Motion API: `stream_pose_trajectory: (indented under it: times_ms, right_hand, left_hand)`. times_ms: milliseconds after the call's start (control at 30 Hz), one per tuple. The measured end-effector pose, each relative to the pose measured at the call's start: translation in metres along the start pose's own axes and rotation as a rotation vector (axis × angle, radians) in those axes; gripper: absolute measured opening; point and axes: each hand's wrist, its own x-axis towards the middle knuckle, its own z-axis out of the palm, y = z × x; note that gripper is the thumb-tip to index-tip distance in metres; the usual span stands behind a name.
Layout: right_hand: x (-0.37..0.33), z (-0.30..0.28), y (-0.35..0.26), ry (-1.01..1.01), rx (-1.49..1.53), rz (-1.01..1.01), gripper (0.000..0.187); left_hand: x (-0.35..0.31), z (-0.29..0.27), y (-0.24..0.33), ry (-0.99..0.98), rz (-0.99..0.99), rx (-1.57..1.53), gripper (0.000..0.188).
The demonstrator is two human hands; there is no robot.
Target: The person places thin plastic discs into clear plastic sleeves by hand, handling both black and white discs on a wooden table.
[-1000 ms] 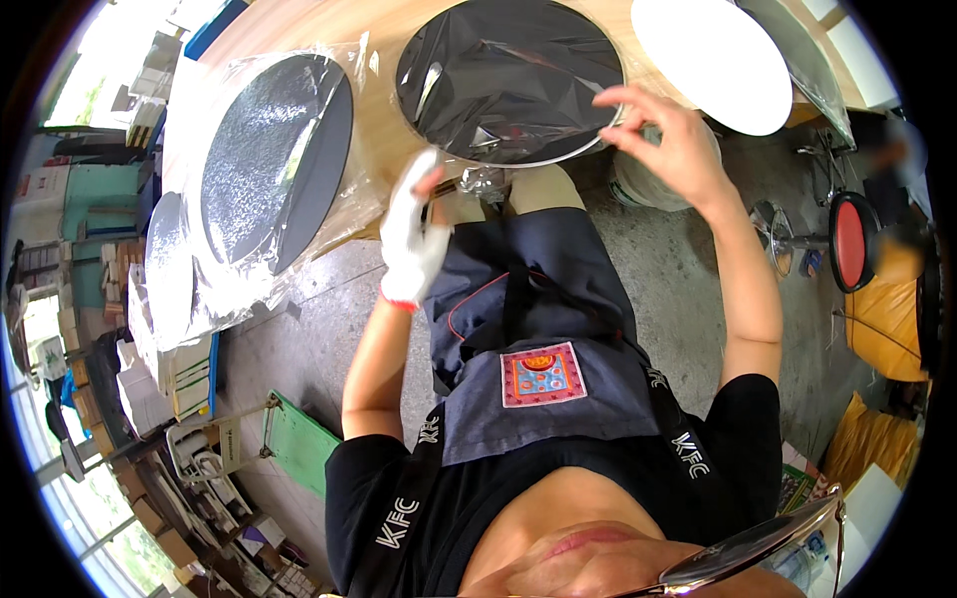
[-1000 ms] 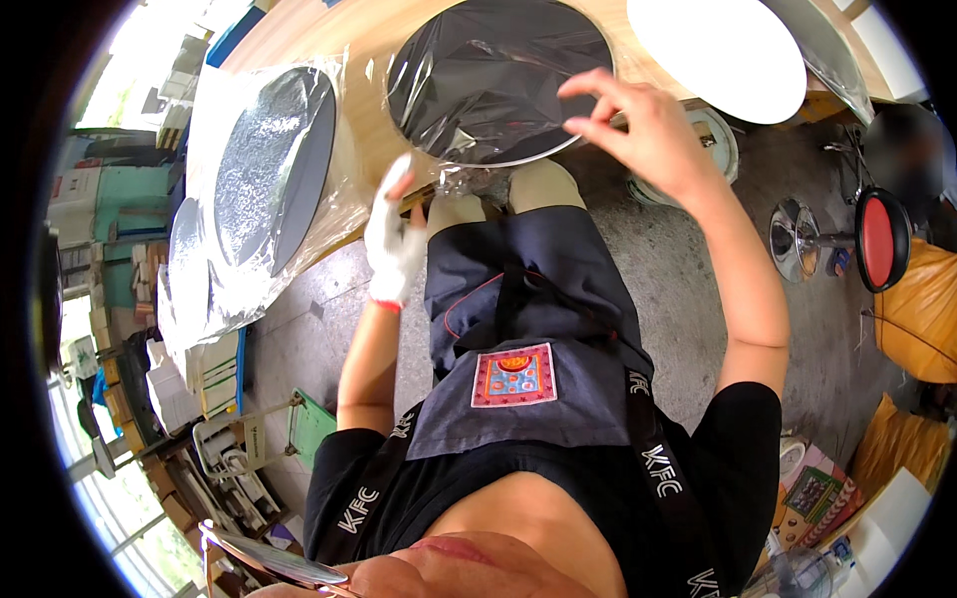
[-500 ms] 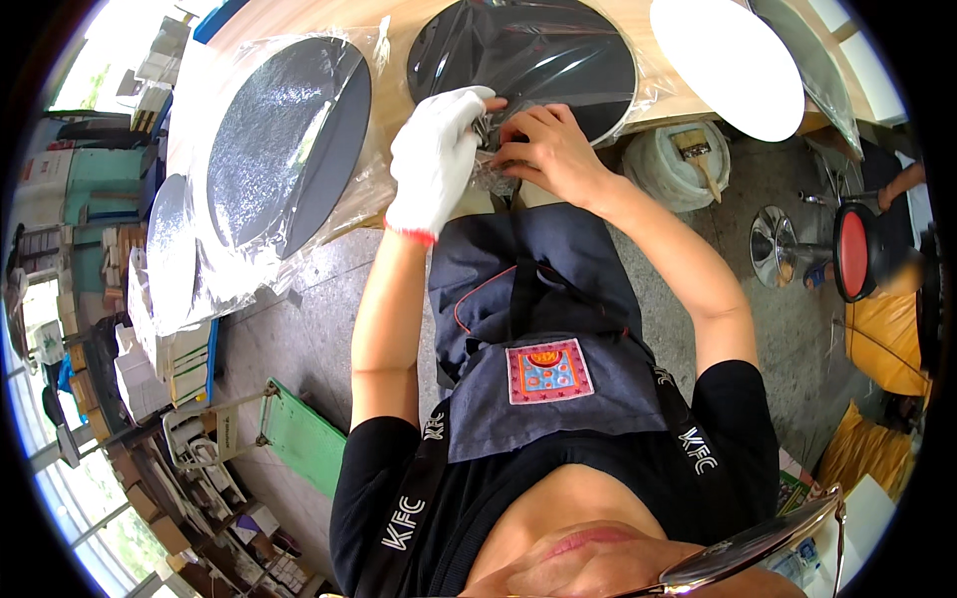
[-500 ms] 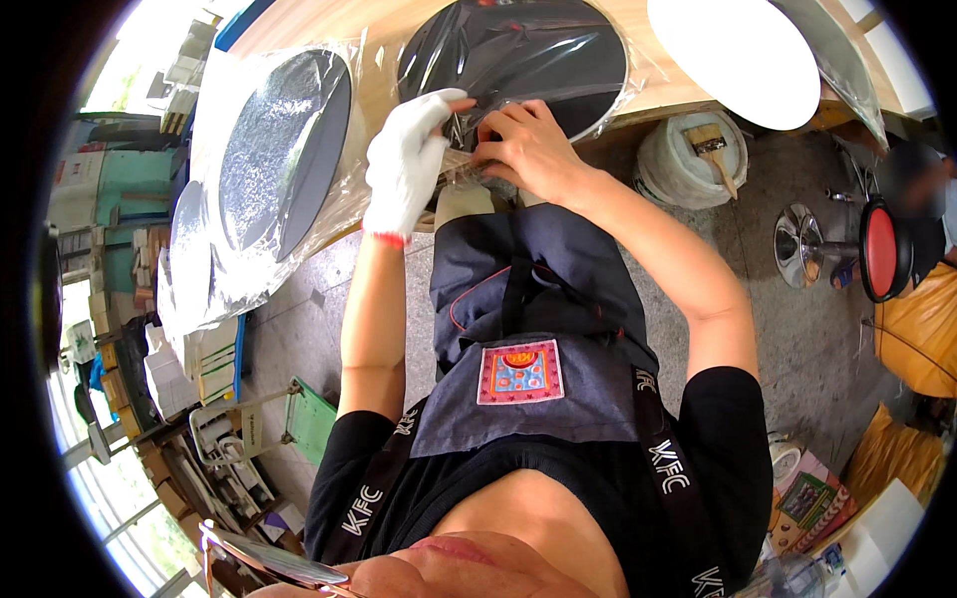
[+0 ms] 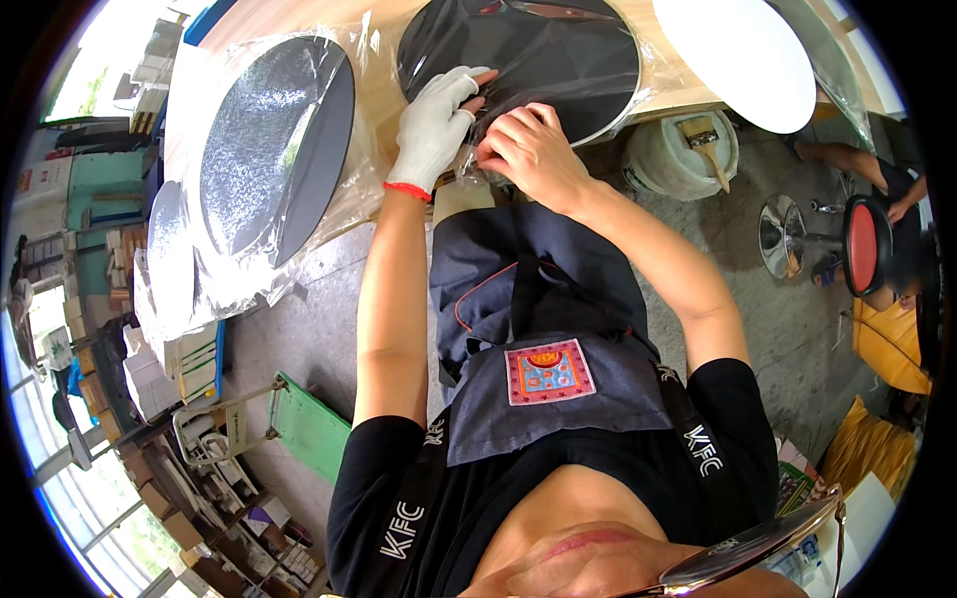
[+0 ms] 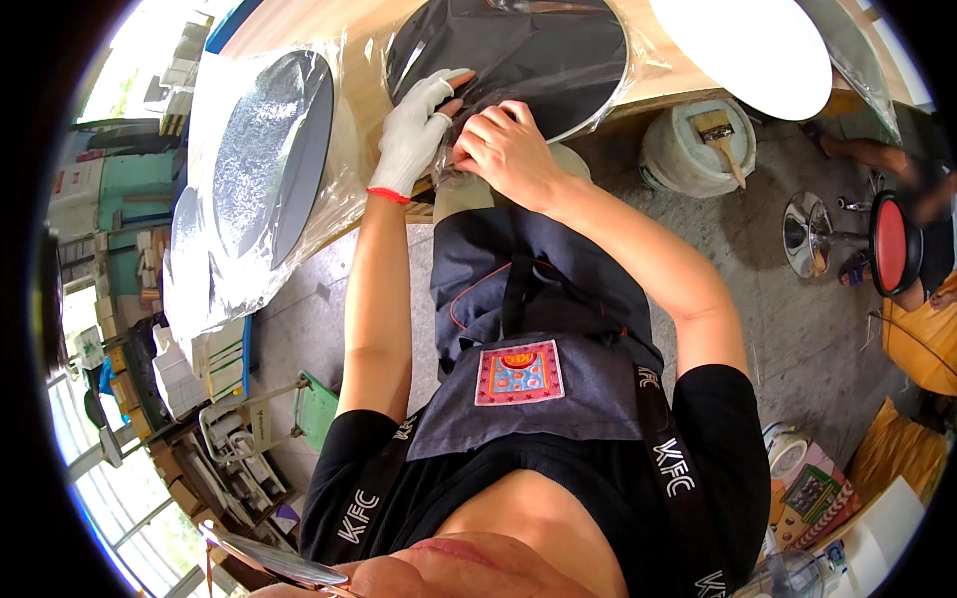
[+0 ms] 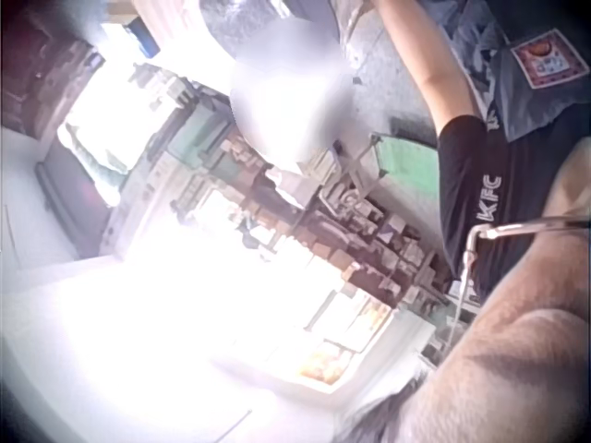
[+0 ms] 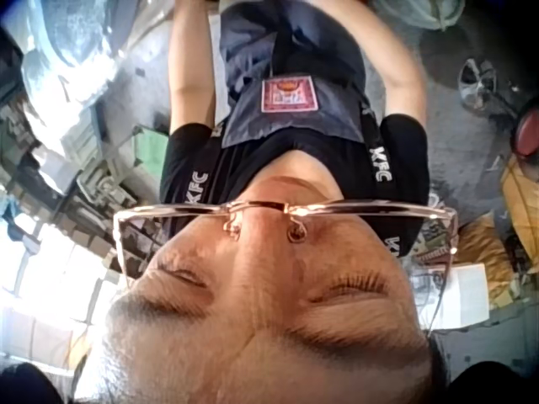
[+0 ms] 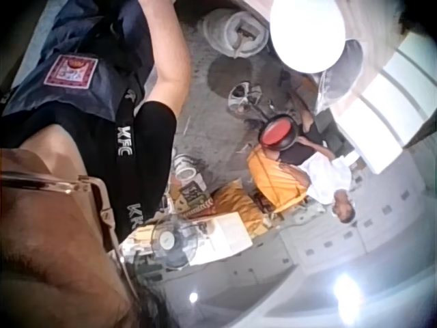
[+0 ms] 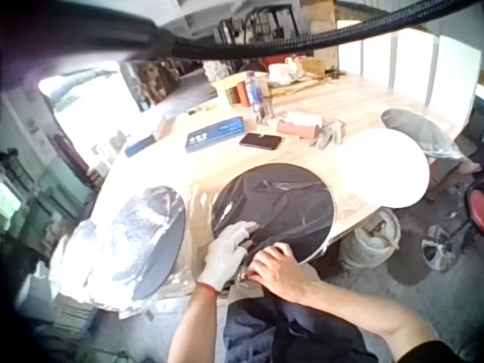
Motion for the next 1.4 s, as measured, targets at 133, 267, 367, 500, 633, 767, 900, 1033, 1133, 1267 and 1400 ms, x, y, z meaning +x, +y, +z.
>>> stream_pose_trajectory:
  times_ms: [133, 267, 367, 500, 633, 767, 900, 1033, 1133, 1267, 1400]
  right_hand:
    - [-0.007, -0.005, -0.001, 0.054, 0.082, -0.065, 0.020]
    - [-0.018, -0.030, 0.000, 0.048, 0.148, -0.196, 0.023]
    - [-0.030, -0.035, -0.005, 0.048, 0.154, -0.276, 0.017]
    - [-0.039, -0.050, -0.026, 0.070, 0.076, -0.498, 0.014]
    - [-0.050, -0.073, -0.038, 0.094, 0.138, -0.364, 0.034]
    - [-0.041, -0.084, 0.006, -0.063, -0.172, 0.029, 0.037]
    - [-0.038, -0.067, 0.014, -0.098, -0.027, -0.074, 0.017]
    - [-0.041, -0.068, 0.021, -0.001, -0.052, -0.297, 0.008]
    - [-0.060, -0.067, 0.001, 0.019, -0.053, -0.299, 0.015]
    - [-0.067, -0.088, -0.018, 0.158, -0.158, -0.348, 0.039]
    - [-0.049, -0.113, 0.019, -0.052, -0.416, -0.092, 0.031]
  left_hand:
    - [-0.001, 0.008, -0.009, 0.097, 0.061, 0.033, 0.030]
    - [-0.001, 0.010, -0.014, 0.100, 0.057, 0.068, 0.030]
    - [0.002, 0.016, -0.015, 0.046, 0.047, 0.126, 0.035]
    - [0.000, 0.023, -0.028, 0.058, 0.046, 0.056, 0.048]
    - [-0.002, 0.022, -0.025, 0.051, 0.001, -0.060, 0.056]
    - [0.000, 0.019, -0.022, 0.044, 0.076, 0.099, 0.054]
    - [0.000, 0.017, -0.018, 0.011, 0.031, 0.079, 0.048]
    - [0.001, 0.017, -0.010, -0.010, 0.006, 0.067, 0.046]
    - [0.000, 0.016, -0.021, -0.002, -0.005, -0.052, 0.046]
    - [-0.002, 0.023, -0.034, -0.002, -0.006, -0.037, 0.044]
    - [-0.001, 0.022, -0.025, 0.078, 0.047, 0.043, 0.035]
